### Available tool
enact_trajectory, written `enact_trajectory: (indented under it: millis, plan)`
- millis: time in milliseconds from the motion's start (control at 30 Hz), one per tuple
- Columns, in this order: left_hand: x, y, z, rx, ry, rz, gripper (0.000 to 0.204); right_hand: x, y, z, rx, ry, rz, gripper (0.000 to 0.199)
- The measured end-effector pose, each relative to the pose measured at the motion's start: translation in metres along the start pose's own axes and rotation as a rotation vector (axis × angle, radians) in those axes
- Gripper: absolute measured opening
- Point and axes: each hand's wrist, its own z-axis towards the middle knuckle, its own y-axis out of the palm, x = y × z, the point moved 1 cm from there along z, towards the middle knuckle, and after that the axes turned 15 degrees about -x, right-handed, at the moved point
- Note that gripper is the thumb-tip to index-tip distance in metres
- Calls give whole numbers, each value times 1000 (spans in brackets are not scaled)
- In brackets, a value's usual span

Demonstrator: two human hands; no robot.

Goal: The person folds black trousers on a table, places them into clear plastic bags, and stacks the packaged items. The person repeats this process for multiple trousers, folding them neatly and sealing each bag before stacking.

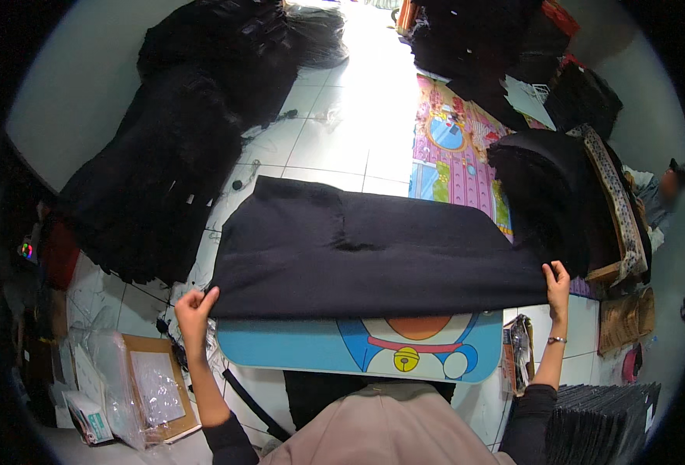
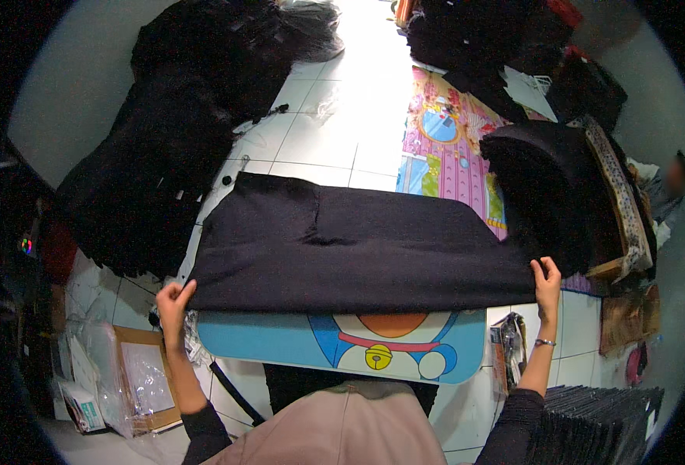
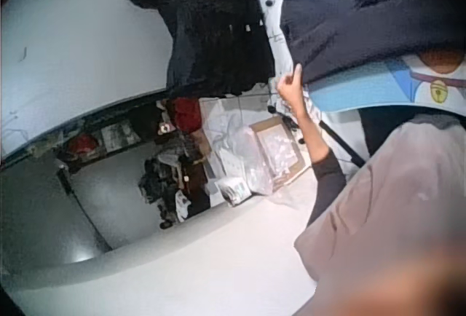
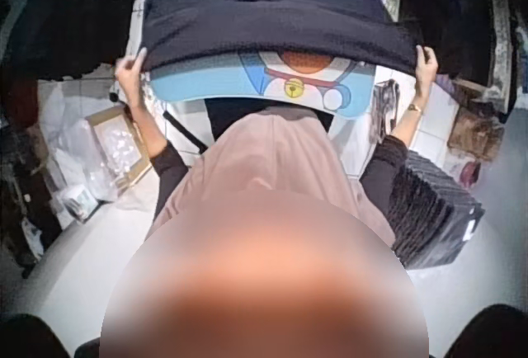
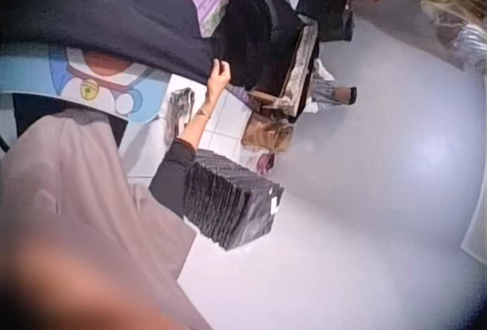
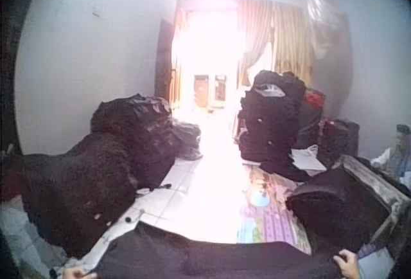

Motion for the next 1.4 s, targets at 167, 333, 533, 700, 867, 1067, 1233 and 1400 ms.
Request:
enact_trajectory:
  millis: [167, 333, 533, 700, 867, 1067, 1233, 1400]
  plan:
    - [-42, 17, -92, 193, -104, -83, 27, 33, 24, -58, -80, 170, -320, 18]
    - [-53, 39, -133, 354, -35, -179, 20, -17, 74, -16, 52, 141, -601, 23]
    - [-28, 58, -150, 384, 214, 616, 21, -181, 254, 51, -523, -635, -215, 26]
    - [-24, 46, -139, 295, 286, 495, 21, -271, 377, 59, -607, -655, -539, 42]
    - [-27, 17, -115, 46, 119, -51, 17, -289, 398, 88, -883, -397, -406, 64]
    - [-28, 15, -71, -82, -211, -263, 23, -263, 392, 118, -585, -436, -221, 45]
    - [-1, 17, -79, 39, -365, 8, 24, -290, 370, 89, -484, -694, -452, 24]
    - [58, 64, -111, 480, 266, 323, 28, -335, 318, -4, -562, -1088, -490, 11]
